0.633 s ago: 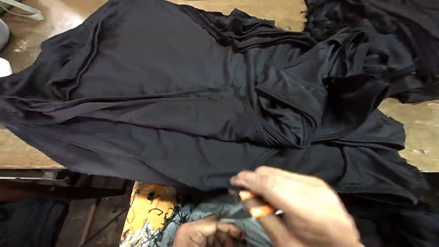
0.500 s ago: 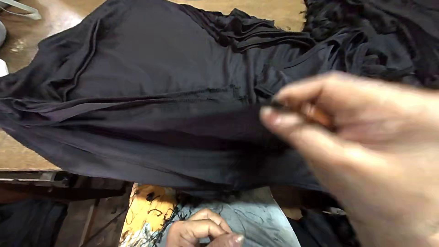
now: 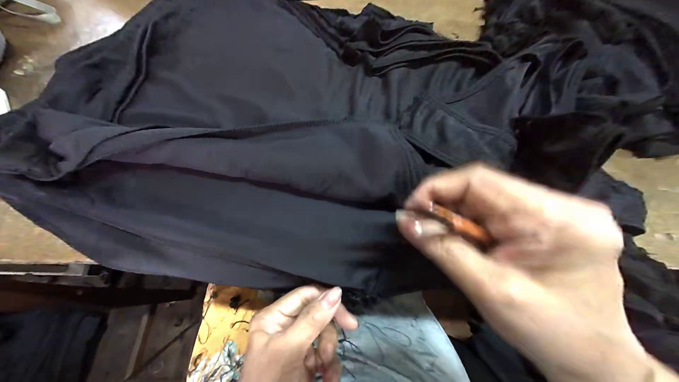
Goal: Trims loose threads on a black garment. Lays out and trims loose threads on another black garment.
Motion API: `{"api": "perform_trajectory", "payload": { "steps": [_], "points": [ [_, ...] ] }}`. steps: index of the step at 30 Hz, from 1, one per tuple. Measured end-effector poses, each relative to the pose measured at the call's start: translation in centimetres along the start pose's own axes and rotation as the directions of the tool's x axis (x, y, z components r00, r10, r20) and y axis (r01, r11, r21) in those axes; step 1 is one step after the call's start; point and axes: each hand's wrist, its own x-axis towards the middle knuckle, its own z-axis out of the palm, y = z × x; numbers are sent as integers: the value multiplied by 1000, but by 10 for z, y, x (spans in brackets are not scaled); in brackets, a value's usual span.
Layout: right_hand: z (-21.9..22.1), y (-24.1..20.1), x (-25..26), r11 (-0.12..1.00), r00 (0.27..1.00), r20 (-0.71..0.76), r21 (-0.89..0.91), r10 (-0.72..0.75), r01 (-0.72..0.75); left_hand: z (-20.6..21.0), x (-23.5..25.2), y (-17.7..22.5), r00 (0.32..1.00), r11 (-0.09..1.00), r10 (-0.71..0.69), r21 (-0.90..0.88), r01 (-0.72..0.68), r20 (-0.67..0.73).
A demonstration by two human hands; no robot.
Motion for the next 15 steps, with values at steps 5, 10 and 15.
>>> {"api": "perform_trajectory", "payload": {
  "steps": [5,10,15],
  "points": [
    [1,-9,-81,886,941,207,333,267,-324,6,8,-3,1000,999,14,-47,-15,-16],
    [8,-18,-108,830,900,213,351,380,-433,-3,-3,-4,999,990,50,130,-50,2],
    [35,-14,-90,667,841,140,547,523,-506,-3,-13,-5,992,975,123,182,-125,24]
  ]
}}
